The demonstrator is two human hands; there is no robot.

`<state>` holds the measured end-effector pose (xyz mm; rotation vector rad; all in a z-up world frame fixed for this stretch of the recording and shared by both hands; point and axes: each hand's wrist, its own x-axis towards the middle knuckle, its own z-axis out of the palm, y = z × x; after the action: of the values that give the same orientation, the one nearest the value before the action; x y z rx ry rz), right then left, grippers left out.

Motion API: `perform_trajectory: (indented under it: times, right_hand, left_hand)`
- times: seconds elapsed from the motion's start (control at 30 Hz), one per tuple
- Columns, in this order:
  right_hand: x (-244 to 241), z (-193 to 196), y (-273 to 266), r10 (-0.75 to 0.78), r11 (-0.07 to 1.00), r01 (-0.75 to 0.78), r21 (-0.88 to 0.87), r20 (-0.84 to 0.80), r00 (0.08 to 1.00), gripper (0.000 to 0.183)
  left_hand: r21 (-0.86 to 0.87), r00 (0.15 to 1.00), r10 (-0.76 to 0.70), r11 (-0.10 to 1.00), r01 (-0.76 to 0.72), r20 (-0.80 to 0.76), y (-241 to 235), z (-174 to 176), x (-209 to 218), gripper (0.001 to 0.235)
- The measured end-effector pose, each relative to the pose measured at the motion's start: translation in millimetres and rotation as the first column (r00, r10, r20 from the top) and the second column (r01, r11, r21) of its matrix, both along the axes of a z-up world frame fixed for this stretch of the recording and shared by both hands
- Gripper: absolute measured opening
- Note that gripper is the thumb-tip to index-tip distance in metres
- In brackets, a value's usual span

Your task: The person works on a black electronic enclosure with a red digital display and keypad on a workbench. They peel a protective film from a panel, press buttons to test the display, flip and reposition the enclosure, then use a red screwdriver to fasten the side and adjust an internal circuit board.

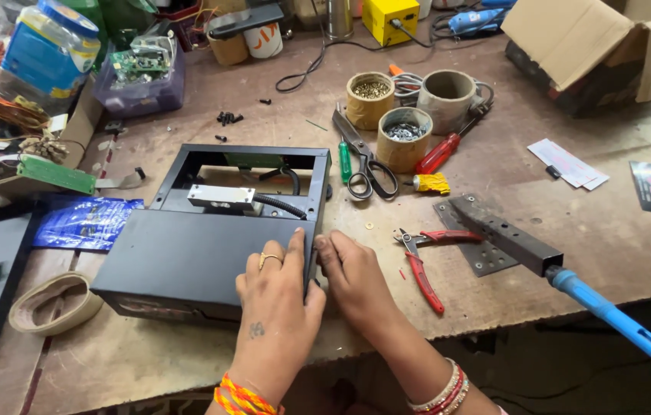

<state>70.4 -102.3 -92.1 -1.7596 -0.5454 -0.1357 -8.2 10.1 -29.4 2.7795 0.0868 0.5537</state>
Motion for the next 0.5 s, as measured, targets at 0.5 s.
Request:
perform_trajectory:
  times: [0.5]
  right_hand:
    - [13, -6, -6, 0.05, 0.966, -0.027, -0.259, 0.08, 0.996, 0.024]
  left_hand:
    - [-0.01, 1.0, -0.006, 1.0, 0.006, 0.021, 0, -2, -1, 0.066]
